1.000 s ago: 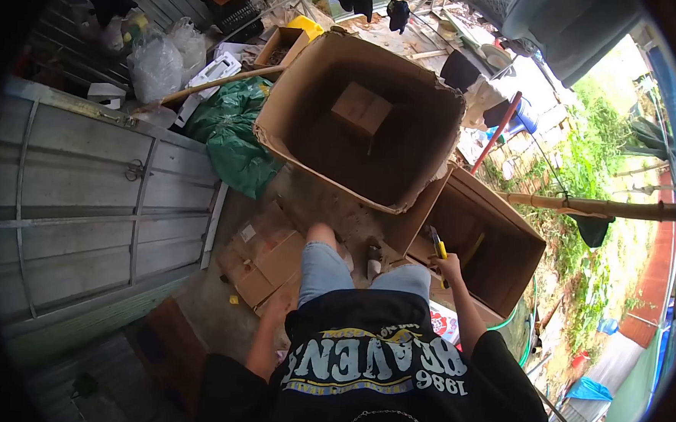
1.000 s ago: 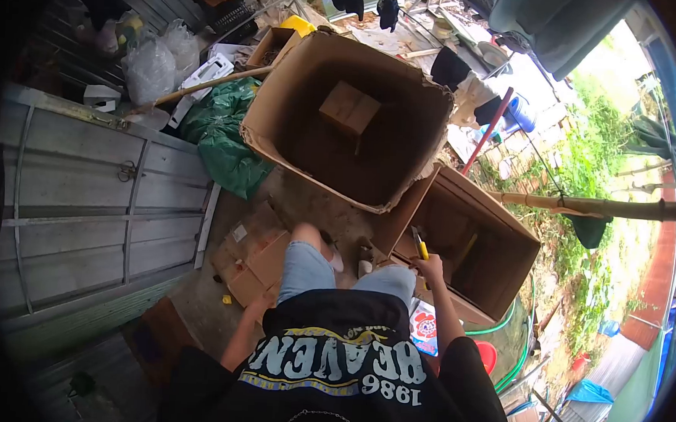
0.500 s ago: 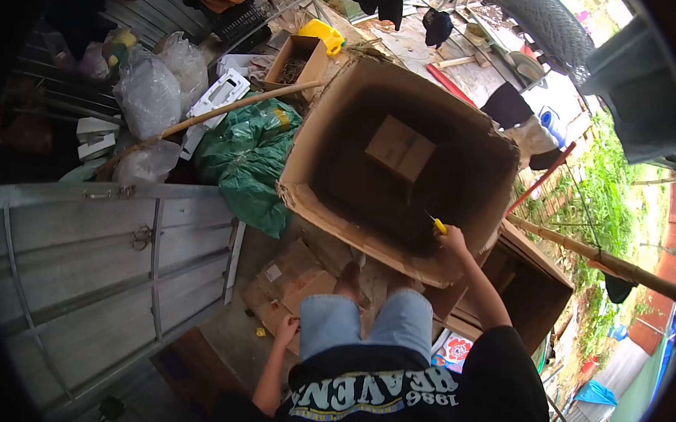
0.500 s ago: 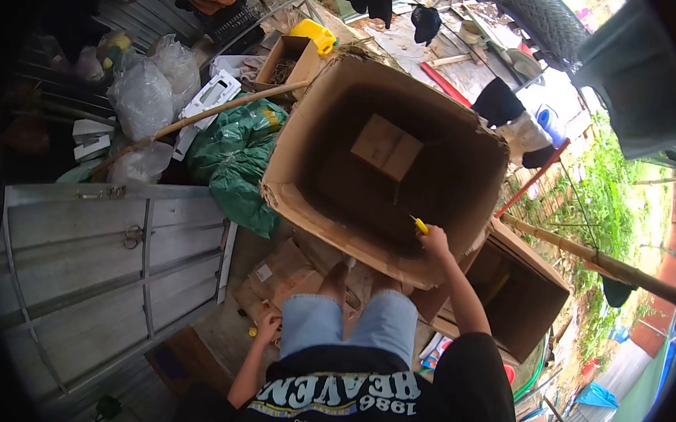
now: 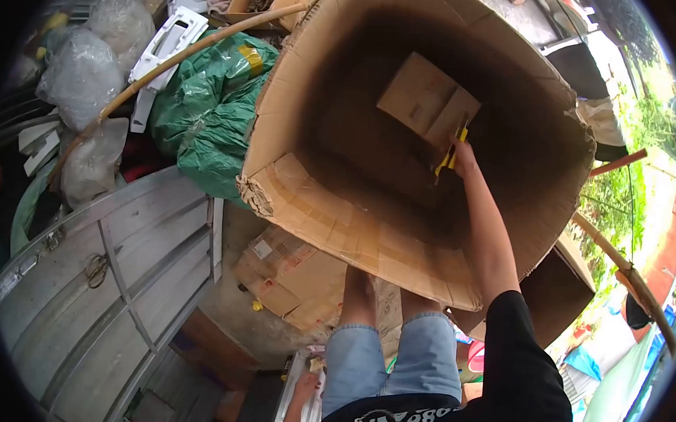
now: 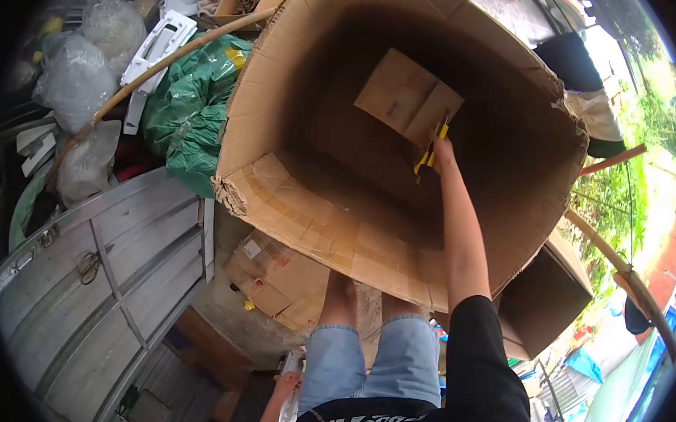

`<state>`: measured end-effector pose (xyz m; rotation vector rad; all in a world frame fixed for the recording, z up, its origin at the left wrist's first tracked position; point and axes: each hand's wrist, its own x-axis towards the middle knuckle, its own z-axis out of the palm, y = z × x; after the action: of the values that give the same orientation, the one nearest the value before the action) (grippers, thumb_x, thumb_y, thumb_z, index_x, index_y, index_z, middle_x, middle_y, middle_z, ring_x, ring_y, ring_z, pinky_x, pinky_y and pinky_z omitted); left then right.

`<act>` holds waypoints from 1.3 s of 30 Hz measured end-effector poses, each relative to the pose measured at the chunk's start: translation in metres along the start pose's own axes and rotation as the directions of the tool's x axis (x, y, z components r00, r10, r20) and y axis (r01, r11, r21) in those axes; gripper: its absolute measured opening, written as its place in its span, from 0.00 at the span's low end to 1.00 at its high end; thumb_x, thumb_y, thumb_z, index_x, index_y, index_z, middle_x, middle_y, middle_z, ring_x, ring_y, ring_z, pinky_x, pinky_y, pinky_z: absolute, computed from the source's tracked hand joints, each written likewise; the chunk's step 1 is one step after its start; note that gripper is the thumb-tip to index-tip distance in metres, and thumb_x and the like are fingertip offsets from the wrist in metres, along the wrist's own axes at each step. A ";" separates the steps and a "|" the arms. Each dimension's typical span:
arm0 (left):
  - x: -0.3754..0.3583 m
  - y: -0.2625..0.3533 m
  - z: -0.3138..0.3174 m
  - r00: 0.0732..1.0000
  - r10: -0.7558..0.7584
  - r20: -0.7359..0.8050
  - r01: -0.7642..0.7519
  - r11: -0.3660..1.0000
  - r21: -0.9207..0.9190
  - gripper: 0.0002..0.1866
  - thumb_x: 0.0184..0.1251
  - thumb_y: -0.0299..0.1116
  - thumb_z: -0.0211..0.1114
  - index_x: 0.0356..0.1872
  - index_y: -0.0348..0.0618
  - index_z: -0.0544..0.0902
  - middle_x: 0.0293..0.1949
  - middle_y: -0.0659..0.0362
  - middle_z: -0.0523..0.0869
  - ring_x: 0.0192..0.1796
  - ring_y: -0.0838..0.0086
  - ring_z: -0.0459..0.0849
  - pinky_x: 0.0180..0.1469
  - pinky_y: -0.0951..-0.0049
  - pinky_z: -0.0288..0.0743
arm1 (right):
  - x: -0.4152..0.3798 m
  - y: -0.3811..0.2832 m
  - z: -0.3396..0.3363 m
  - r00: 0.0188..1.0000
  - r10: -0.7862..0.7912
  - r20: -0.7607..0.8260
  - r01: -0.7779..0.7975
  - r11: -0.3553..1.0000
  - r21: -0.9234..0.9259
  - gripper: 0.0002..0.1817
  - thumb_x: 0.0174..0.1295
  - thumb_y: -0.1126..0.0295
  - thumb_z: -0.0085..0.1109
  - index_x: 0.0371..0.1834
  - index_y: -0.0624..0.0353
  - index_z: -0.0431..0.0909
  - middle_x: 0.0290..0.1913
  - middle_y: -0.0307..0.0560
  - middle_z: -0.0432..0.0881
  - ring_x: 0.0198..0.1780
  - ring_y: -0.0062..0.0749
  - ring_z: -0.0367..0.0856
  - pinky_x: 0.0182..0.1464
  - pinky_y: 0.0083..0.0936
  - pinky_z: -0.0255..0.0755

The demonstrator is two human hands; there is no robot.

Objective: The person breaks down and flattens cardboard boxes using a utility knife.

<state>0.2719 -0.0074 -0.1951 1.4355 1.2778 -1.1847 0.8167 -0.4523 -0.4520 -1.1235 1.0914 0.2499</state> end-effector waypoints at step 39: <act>-0.381 0.393 0.052 -0.393 0.915 -0.087 -0.774 -0.279 0.568 0.25 0.49 0.39 0.54 0.54 0.51 0.73 0.58 0.62 0.70 0.61 0.70 0.65 0.65 0.59 0.39 | -0.387 -0.114 -0.199 0.866 -0.135 0.481 0.407 0.749 -0.522 0.22 0.54 0.71 0.51 0.53 0.65 0.61 0.41 0.54 0.74 0.37 0.38 0.74 0.39 0.29 0.70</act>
<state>0.6466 -0.1711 0.1721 2.2775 -0.3168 0.4413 0.5857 -0.5373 -0.0758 -1.7041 0.4339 0.6087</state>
